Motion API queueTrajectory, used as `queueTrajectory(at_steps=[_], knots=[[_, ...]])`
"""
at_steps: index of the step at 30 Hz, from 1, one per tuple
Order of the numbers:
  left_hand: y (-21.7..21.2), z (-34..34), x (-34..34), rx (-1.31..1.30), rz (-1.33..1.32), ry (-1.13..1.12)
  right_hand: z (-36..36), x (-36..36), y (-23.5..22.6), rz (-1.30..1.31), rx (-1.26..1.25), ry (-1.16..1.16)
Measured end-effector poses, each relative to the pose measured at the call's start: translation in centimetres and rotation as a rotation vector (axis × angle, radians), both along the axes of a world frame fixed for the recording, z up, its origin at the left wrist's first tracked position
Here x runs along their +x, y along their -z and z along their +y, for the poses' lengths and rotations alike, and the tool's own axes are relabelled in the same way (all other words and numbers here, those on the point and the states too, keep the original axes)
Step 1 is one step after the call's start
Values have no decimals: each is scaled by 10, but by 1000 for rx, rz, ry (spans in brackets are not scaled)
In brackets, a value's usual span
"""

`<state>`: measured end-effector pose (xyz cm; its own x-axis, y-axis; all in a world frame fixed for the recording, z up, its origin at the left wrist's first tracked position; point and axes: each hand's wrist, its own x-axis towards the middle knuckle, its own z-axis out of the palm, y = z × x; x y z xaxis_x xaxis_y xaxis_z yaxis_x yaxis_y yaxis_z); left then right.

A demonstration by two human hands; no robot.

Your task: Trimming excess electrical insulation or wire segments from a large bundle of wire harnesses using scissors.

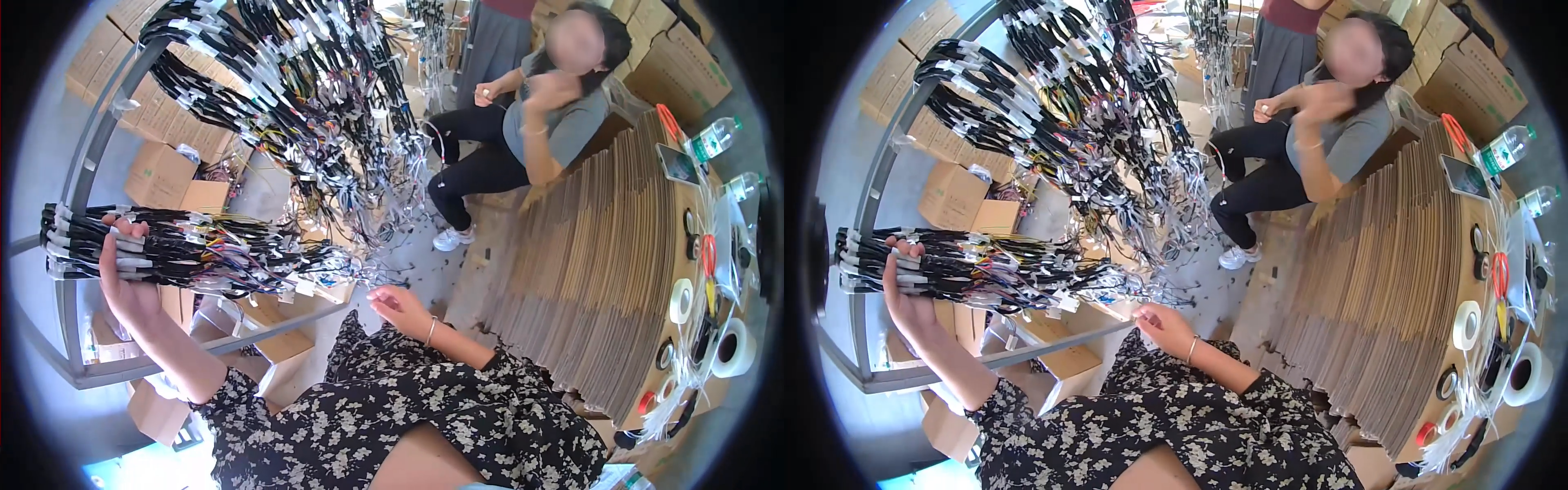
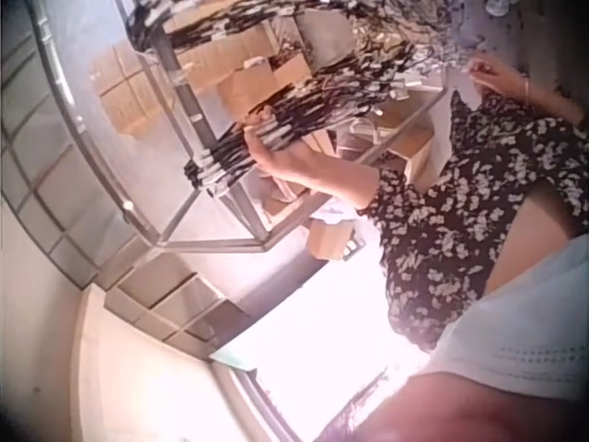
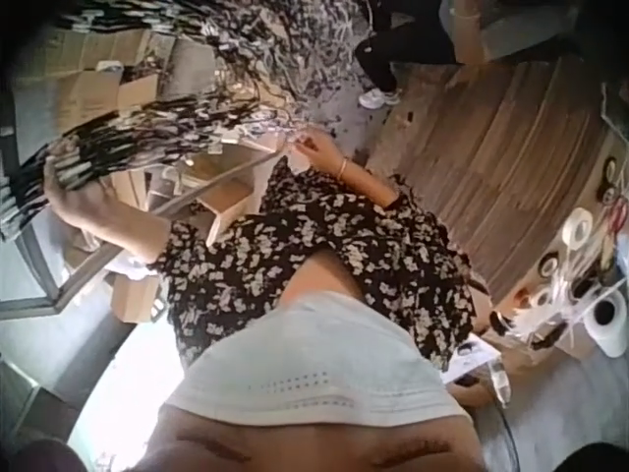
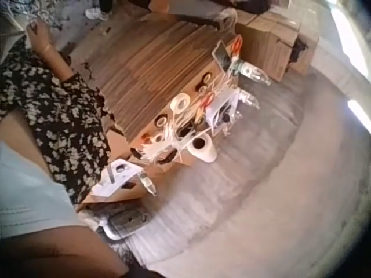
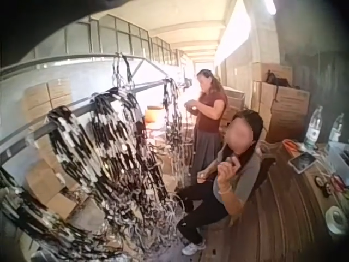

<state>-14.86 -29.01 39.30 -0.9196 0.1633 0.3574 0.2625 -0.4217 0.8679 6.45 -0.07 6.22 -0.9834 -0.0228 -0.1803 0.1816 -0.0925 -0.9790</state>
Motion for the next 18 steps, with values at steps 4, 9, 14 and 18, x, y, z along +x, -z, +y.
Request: queueTrajectory(at_steps=[4, 9, 14, 18], knots=[[7, -16, -6, -88, 63, 39, -9, 5, 12, -19, 36, 53], [32, -9, -5, -585, 147, 174, -5, 6, 25, -4, 12, 101], [60, -12, 2, -414, 53, 127, -5, -35, -55, 421, 354, 223], [53, 24, 6, -387, 99, 25, -17, -109, -161, 937, 469, 239]])
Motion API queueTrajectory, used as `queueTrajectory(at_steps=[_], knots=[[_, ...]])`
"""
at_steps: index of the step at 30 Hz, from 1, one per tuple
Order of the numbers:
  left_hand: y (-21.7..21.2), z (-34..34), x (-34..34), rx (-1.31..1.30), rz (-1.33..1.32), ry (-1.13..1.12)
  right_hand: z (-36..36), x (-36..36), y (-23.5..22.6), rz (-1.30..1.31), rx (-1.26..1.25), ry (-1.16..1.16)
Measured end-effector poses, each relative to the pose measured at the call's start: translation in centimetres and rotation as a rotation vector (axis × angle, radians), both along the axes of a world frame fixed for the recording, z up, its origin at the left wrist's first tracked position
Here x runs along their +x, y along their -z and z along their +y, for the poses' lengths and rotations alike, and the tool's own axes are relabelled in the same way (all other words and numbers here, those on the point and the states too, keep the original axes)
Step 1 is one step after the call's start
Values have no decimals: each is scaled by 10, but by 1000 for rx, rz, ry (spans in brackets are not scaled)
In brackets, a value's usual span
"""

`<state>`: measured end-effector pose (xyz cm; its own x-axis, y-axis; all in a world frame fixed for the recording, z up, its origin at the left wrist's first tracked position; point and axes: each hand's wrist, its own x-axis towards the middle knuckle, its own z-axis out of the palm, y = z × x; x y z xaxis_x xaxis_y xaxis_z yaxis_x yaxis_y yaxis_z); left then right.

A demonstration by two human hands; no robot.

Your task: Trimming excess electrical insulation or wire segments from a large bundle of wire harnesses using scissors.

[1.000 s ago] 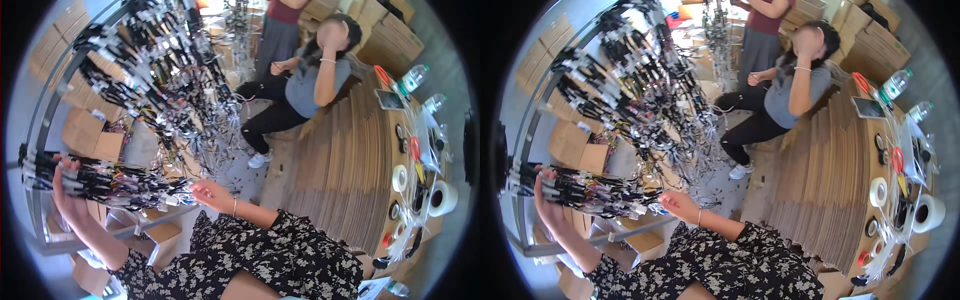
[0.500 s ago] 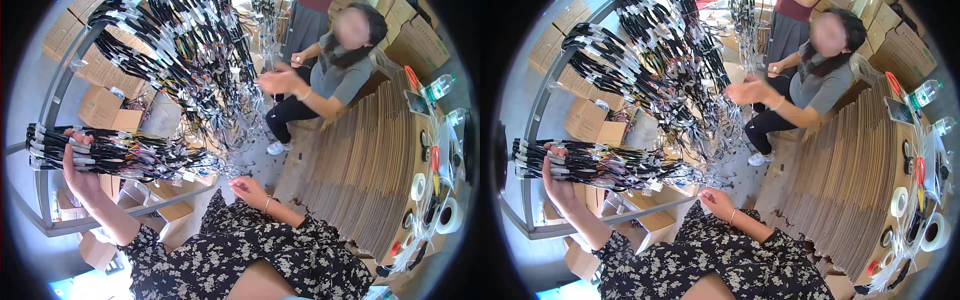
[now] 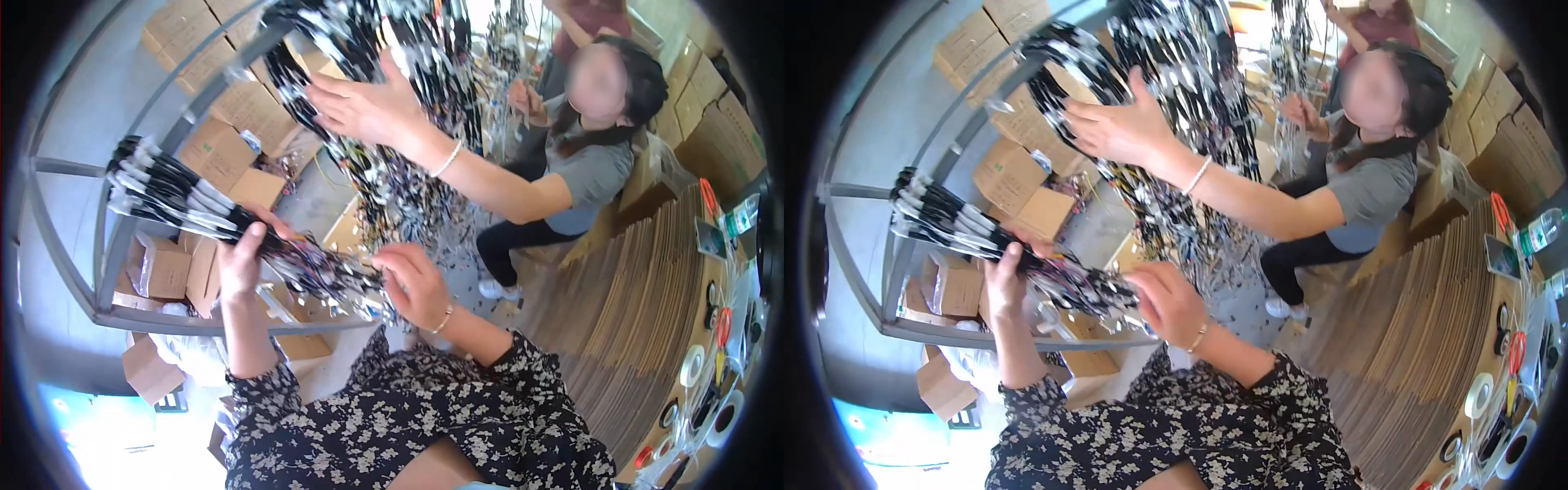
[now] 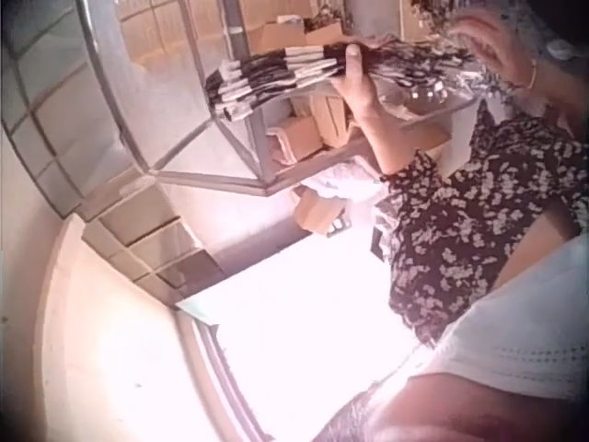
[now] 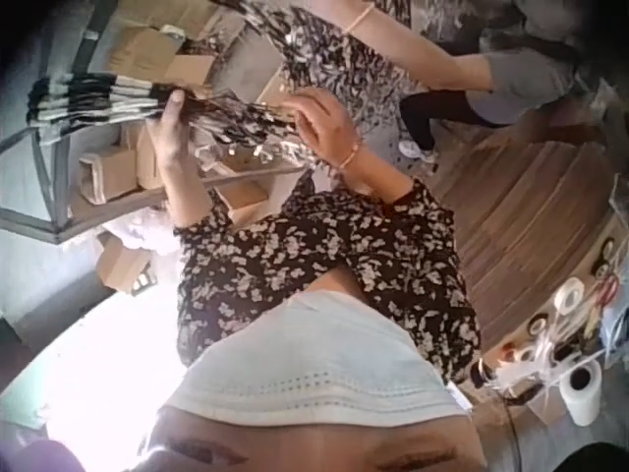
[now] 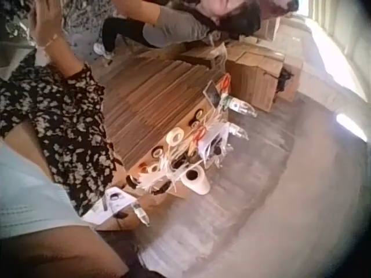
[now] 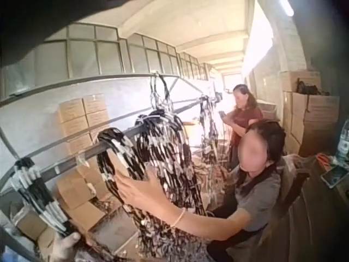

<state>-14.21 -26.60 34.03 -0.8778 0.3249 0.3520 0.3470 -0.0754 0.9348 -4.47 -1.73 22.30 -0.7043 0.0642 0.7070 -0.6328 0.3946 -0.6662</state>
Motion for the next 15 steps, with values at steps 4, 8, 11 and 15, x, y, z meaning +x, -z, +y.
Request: queueTrajectory(at_steps=[4, 8, 11, 15], knots=[[-1, 8, 20, 133, -60, -166, -38, -69, -61, 99, -6, -101], [-14, 14, 32, 208, -133, -121, -68, -132, -49, -290, -417, -322], [-25, 19, 38, 216, -149, -79, -67, -150, -16, -291, -192, -424], [-36, 6, 42, 298, -246, 12, -53, -123, 12, -880, -111, -1335]])
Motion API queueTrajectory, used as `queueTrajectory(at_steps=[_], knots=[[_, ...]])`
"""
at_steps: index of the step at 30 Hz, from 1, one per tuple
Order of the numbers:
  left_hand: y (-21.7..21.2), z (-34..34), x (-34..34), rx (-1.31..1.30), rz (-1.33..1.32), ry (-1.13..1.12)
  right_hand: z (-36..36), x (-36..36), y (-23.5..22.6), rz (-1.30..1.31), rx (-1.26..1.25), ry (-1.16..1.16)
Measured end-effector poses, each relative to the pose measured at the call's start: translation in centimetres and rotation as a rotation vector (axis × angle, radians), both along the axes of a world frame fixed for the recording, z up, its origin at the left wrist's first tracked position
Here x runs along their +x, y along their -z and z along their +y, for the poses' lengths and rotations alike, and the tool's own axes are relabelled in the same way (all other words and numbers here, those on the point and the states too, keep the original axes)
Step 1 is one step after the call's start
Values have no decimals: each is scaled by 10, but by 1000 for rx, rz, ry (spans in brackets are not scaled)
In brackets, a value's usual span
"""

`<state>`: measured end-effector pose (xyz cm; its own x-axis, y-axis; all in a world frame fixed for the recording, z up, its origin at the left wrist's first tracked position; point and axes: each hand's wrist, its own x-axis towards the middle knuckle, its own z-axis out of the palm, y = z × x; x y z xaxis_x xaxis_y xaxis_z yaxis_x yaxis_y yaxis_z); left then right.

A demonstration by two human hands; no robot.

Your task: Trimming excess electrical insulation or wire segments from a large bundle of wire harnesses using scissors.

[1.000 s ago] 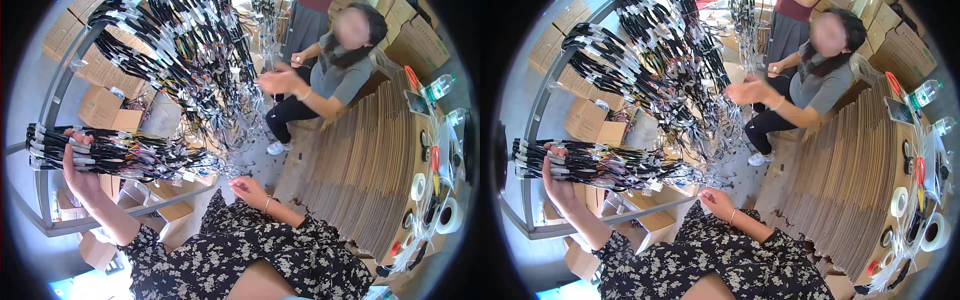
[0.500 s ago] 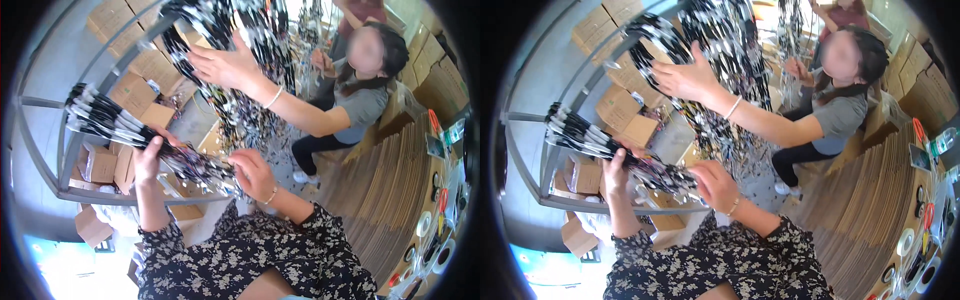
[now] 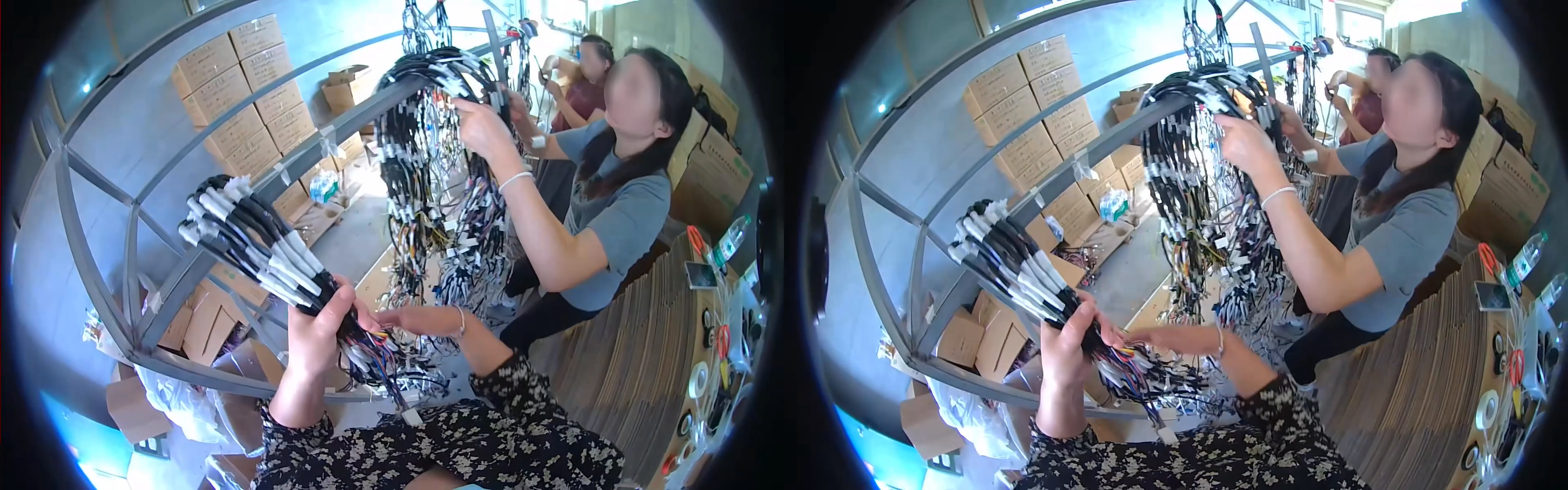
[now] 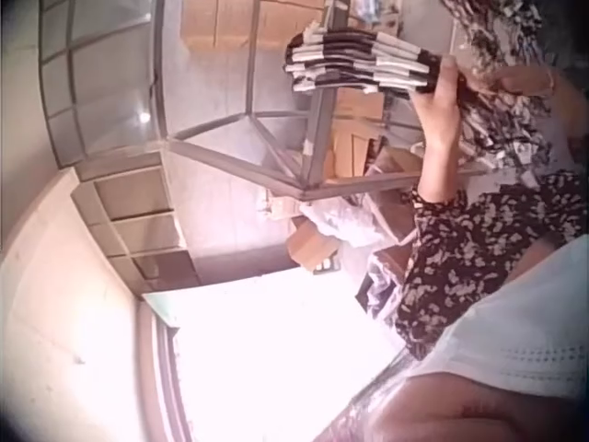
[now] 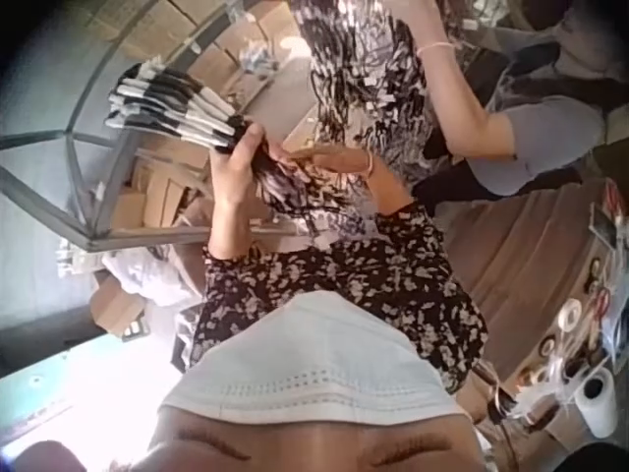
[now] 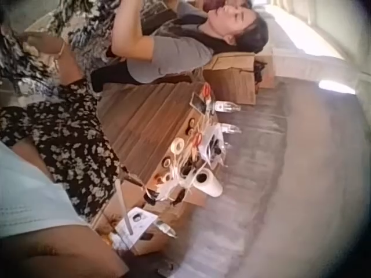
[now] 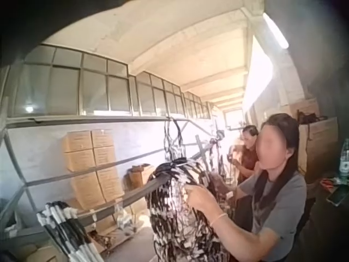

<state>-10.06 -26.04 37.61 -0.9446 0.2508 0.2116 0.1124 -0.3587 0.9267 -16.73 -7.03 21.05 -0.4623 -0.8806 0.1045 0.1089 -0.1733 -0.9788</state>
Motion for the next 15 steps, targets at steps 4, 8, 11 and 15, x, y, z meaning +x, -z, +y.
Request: queueTrajectory(at_steps=[4, 8, 11, 15], knots=[[-22, 14, -14, 89, -58, 79, 45, 32, 95, 135, -82, 8], [-42, 7, -46, 302, -213, 7, 49, 71, 98, 237, -32, 336], [-57, -32, -72, 537, -146, 332, 13, 89, 89, 47, 223, 586], [-82, -15, -90, 690, -250, 73, 26, 65, 51, 365, 79, 739]])
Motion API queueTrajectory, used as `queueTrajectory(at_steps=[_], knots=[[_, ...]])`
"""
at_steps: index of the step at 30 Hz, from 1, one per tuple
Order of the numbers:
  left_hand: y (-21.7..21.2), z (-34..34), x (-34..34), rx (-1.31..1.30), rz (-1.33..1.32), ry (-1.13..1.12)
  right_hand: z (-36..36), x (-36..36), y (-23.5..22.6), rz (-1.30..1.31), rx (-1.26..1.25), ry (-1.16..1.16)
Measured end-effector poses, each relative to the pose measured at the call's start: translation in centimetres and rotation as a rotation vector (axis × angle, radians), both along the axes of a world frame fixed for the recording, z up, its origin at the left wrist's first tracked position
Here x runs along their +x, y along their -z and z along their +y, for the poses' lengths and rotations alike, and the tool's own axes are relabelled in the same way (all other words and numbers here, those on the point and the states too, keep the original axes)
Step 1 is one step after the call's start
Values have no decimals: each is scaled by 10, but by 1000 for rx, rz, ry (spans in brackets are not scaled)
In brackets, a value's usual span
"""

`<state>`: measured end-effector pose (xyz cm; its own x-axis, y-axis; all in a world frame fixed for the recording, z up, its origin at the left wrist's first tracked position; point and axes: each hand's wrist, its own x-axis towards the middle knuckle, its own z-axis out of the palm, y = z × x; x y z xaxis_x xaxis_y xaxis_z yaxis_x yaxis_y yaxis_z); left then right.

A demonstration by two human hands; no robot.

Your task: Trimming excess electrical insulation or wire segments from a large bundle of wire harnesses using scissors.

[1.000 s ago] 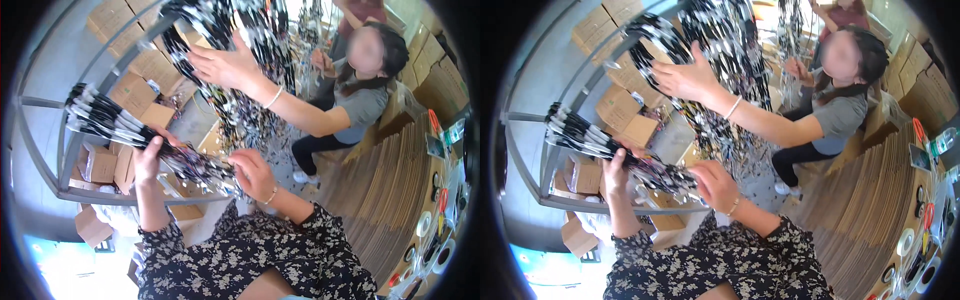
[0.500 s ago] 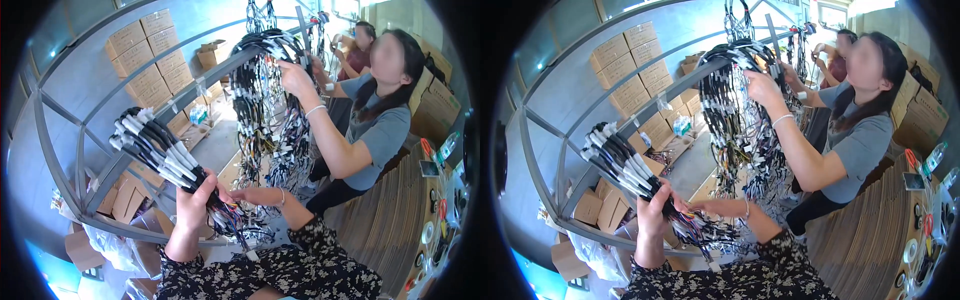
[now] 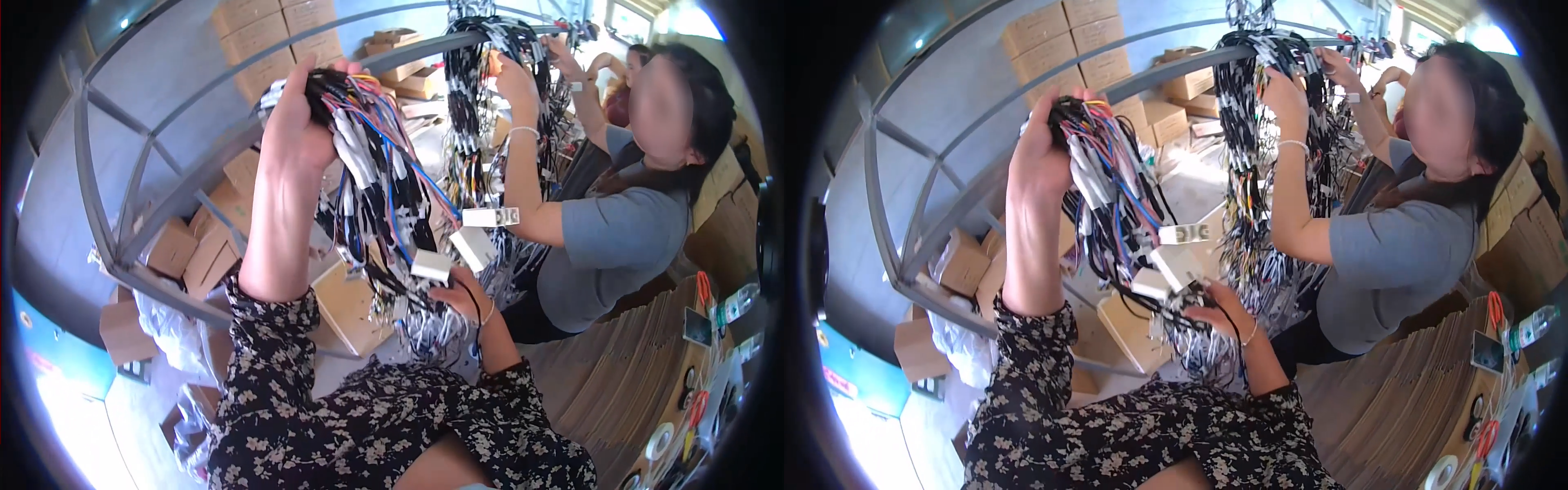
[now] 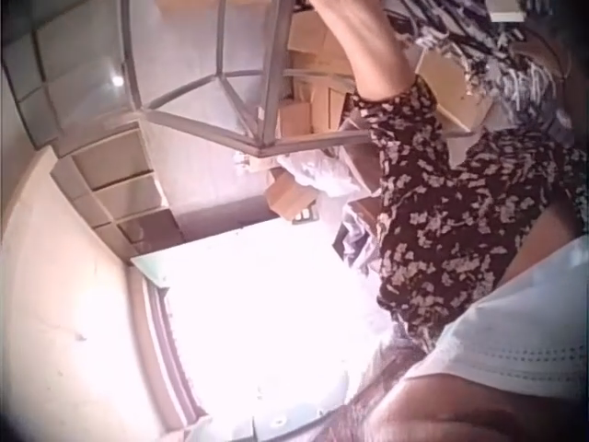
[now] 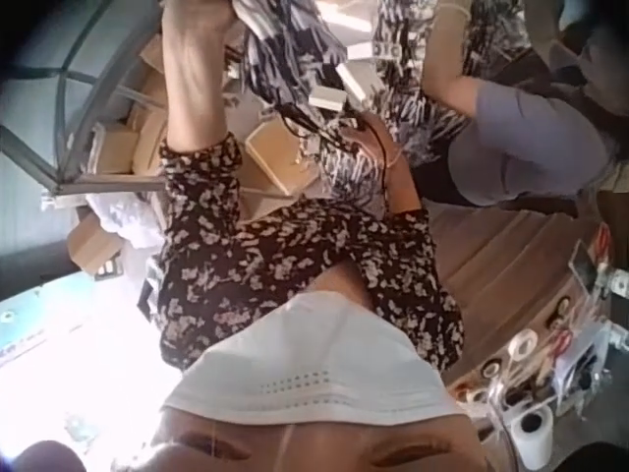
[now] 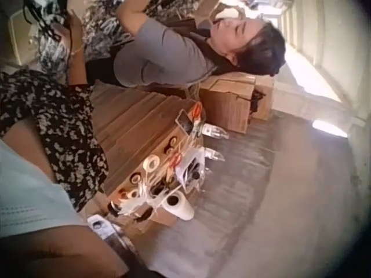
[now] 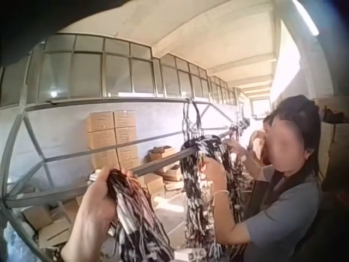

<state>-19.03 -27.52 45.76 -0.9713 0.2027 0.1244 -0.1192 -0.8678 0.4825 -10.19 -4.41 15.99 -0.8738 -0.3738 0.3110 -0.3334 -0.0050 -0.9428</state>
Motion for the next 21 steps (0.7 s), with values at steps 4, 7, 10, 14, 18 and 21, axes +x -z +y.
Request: queueTrajectory(at_steps=[4, 7, 10, 14, 18, 21], knots=[[30, 3, -34, -180, 119, -22, 4, -17, 23, 112, 28, 181], [43, 3, -40, -370, 189, -52, -5, -38, 51, 91, 50, 255], [64, -19, -44, -435, 230, -7, -4, -60, 62, 151, 48, 189], [67, -6, -16, -661, 344, 32, 30, -59, -11, -6, 56, 204], [83, -19, -16, -855, 467, -129, 14, -13, 21, -81, -166, 474], [92, -29, -13, -966, 559, -101, -25, 61, 1, 341, 16, 899]])
